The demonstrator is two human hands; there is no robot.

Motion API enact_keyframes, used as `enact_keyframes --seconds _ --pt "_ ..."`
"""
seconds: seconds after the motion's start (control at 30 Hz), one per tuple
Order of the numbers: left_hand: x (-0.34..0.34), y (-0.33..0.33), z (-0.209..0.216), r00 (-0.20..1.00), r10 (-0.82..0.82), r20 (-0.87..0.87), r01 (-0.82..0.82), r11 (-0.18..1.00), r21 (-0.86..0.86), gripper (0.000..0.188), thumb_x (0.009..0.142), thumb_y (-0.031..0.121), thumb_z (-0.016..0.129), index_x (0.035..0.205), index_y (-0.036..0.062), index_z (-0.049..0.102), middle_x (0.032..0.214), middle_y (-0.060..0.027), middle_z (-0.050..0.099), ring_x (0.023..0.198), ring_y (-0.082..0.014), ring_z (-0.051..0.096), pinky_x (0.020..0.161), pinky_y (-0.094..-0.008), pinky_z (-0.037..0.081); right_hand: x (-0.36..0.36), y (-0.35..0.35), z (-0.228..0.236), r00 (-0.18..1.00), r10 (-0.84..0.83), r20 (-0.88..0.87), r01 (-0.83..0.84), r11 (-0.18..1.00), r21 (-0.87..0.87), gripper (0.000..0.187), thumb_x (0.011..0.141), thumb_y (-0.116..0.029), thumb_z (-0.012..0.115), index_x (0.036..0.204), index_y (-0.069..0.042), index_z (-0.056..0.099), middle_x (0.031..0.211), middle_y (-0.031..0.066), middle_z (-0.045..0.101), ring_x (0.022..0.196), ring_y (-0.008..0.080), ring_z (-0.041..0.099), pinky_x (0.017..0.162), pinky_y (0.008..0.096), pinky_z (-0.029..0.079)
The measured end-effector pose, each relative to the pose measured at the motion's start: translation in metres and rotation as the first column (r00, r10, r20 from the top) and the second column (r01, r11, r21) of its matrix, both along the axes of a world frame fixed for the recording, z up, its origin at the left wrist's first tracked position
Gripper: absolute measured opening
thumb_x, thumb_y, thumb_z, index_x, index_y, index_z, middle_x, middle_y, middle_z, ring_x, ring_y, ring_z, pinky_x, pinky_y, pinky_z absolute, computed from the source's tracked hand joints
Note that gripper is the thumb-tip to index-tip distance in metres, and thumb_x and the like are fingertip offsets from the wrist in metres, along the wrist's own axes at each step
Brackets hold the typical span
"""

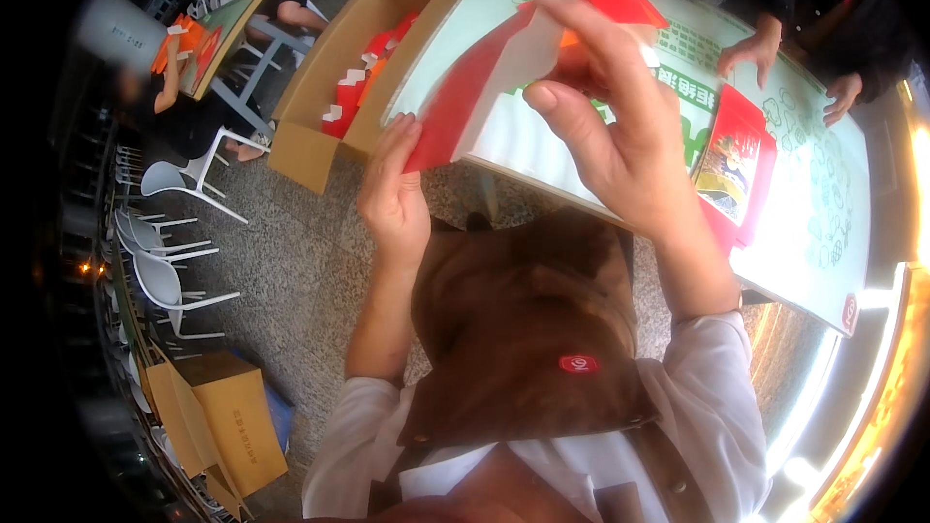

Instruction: The person assembles flat orange and red paper envelopes by folding and tucking flaps into slots. They handle each envelope one at a time, folding the sides and bottom, then inserting a printed card into the finished envelope.

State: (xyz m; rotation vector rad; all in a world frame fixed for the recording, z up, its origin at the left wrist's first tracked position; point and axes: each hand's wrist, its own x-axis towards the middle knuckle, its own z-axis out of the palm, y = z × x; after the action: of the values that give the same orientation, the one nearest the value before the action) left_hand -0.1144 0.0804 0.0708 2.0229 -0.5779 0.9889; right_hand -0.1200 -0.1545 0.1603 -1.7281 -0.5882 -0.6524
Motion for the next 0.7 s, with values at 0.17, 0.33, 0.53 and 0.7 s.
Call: enact_keyframes --seconds 0.17,0.33,0.53,0.7 --pt "0.002 0.003 -0.001 0.997 0.028 0.071 -0.033 0.997 0.068 0.035 0.089 -0.010 0.061 0.120 0.0019 0.069 0.126 -0.0183 0.067 0.124 -0.0363 0.061 0.105 -0.0432 0.048 0.003 -0.012 -0.013 0.988 -0.044 -0.150 0.034 0.997 -0.069 0.032 0.096 -0.017 0.069 0.119 0.002 0.061 0.091 0.0093 0.068 0.078 0.0136 0.064 0.072 0.0262 0.052" --pt "-0.001 -0.007 -0.007 0.995 0.071 0.073 -0.078 0.993 0.092 0.037 0.088 -0.009 0.063 0.122 0.0042 0.069 0.129 -0.0188 0.066 0.128 -0.0398 0.057 0.107 -0.0450 0.046 0.012 0.014 -0.030 0.978 -0.085 -0.190 0.115 0.981 0.156 0.054 0.091 -0.007 0.068 0.139 0.000 0.044 0.104 0.0137 0.067 0.088 0.0160 0.066 0.077 0.0271 0.053" --pt "0.001 -0.014 -0.026 0.994 0.101 0.048 -0.107 0.985 0.138 0.039 0.088 -0.008 0.063 0.123 0.0078 0.070 0.132 -0.0193 0.064 0.133 -0.0428 0.051 0.109 -0.0473 0.044 0.023 0.023 -0.048 0.889 0.130 -0.439 0.151 0.821 0.550 0.075 0.084 0.005 0.064 0.151 0.004 0.030 0.129 0.0193 0.058 0.112 0.0263 0.063 0.092 0.0354 0.054" --pt "-0.003 -0.014 -0.042 0.998 0.060 0.029 -0.066 0.968 0.241 0.041 0.088 -0.009 0.062 0.124 0.0089 0.070 0.135 -0.0195 0.061 0.135 -0.0463 0.046 0.111 -0.0494 0.042 0.025 0.020 -0.069 0.809 0.387 -0.442 0.140 0.604 0.784 0.067 0.084 0.005 0.064 0.144 0.012 0.034 0.113 0.0161 0.063 0.100 0.0197 0.061 0.085 0.0289 0.050"
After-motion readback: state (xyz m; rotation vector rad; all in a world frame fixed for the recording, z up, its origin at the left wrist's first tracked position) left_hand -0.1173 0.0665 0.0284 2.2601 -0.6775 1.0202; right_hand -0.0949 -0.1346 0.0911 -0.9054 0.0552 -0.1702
